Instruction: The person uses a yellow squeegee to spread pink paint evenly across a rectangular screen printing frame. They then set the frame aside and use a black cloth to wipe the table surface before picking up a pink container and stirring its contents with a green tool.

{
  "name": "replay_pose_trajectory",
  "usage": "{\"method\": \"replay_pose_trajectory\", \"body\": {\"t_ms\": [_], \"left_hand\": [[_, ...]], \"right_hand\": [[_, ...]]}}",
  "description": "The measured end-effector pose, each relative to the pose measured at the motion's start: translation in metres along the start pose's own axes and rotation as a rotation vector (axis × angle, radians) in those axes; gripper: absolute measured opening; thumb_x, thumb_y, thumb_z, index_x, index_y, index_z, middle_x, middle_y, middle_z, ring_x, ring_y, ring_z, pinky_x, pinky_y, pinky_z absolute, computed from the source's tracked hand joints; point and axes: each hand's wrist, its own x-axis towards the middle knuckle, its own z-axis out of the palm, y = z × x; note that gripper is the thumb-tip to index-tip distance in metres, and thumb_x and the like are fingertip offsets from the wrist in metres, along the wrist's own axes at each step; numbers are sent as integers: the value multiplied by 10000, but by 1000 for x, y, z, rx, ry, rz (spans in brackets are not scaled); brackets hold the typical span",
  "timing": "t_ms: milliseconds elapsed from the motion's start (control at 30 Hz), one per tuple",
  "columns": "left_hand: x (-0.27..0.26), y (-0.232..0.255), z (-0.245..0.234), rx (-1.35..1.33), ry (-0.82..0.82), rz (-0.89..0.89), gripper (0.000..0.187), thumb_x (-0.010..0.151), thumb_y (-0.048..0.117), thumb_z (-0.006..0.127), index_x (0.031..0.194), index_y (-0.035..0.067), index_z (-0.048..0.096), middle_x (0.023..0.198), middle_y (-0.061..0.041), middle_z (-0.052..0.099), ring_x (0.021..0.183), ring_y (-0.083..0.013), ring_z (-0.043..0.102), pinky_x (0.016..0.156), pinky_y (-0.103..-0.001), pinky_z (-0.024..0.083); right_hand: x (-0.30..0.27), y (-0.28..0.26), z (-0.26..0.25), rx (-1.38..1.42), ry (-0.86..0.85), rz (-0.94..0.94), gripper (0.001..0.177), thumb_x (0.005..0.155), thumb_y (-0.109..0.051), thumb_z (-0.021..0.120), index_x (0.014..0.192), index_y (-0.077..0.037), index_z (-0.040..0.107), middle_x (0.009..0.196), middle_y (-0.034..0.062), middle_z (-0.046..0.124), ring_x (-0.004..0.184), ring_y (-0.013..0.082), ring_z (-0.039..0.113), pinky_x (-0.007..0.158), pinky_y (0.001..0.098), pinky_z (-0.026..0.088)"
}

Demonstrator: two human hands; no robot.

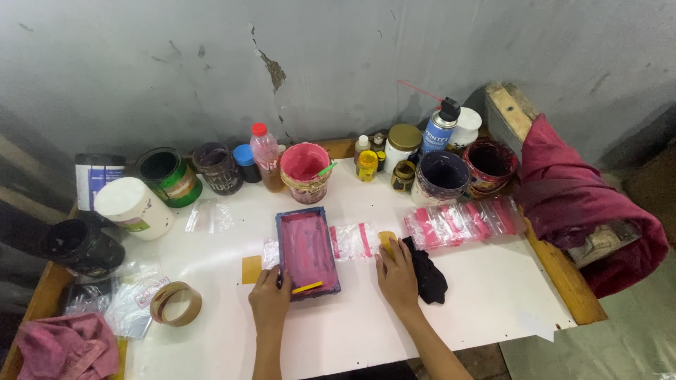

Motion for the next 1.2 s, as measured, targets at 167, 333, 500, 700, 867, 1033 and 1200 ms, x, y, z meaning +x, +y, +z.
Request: {"method": "replay_pose_trajectory", "body": {"t_ms": [167, 333, 500, 700, 867, 1033, 1200], "left_hand": [[-1, 2, 10, 19, 8, -15, 282, 956, 285, 669, 1112, 76, 775, 996, -44, 745, 703, -240, 697, 570, -385, 565], [0, 2, 9, 35, -19, -15, 298, 967, 272, 657, 1136, 52, 767, 1038, -71, 753, 731, -254, 712, 606, -391, 595], [0, -1, 10, 12, -2, 0, 291, 959, 267, 658, 1120, 48, 765, 1019, -72, 743, 719, -270, 701, 592, -401, 573], [2, 3, 6, 21, -24, -24, 292, 959, 280, 651, 1113, 63, 770, 1007, -51, 745, 704, -263, 698, 591, -407, 576], [0, 3, 6, 19, -7, -47, 279, 931, 291, 677, 1103, 101, 788, 958, -26, 745, 704, -239, 704, 601, -393, 574], [1, 6, 2, 2, -62, -82, 331, 935, 326, 677, 1136, 84, 781, 952, -42, 749, 722, -251, 711, 641, -397, 590], [-2, 1, 8, 9, 27, -26, 272, 896, 274, 710, 1077, 90, 794, 929, -12, 749, 687, -226, 709, 591, -373, 579]], "right_hand": [[1, -3, -3, 18, -22, 16, 358, 1028, -249, 560, 1249, -10, 710, 1476, 167, 560, 1448, 355, 409, 1116, 479, 461], [0, -1, -2, 37, -66, 58, 383, 1035, -267, 537, 1290, -27, 692, 1508, 155, 534, 1477, 335, 367, 1139, 471, 434], [0, 0, -2, 25, -47, 29, 374, 1034, -251, 542, 1281, -15, 693, 1500, 157, 540, 1467, 346, 383, 1129, 471, 445], [1, -4, -6, 34, -87, 61, 396, 1040, -274, 529, 1296, -14, 683, 1511, 158, 530, 1480, 344, 363, 1136, 475, 435], [-1, -1, -2, 26, -63, 52, 384, 1037, -277, 538, 1288, -33, 695, 1498, 158, 544, 1474, 339, 379, 1125, 473, 451], [-1, 0, -2, 21, -59, 30, 388, 1037, -276, 539, 1291, -25, 690, 1503, 161, 538, 1466, 347, 384, 1122, 480, 452], [-1, 1, -1, 17, -65, 34, 386, 1042, -273, 524, 1288, -24, 688, 1502, 160, 532, 1475, 342, 372, 1115, 480, 459]]}}
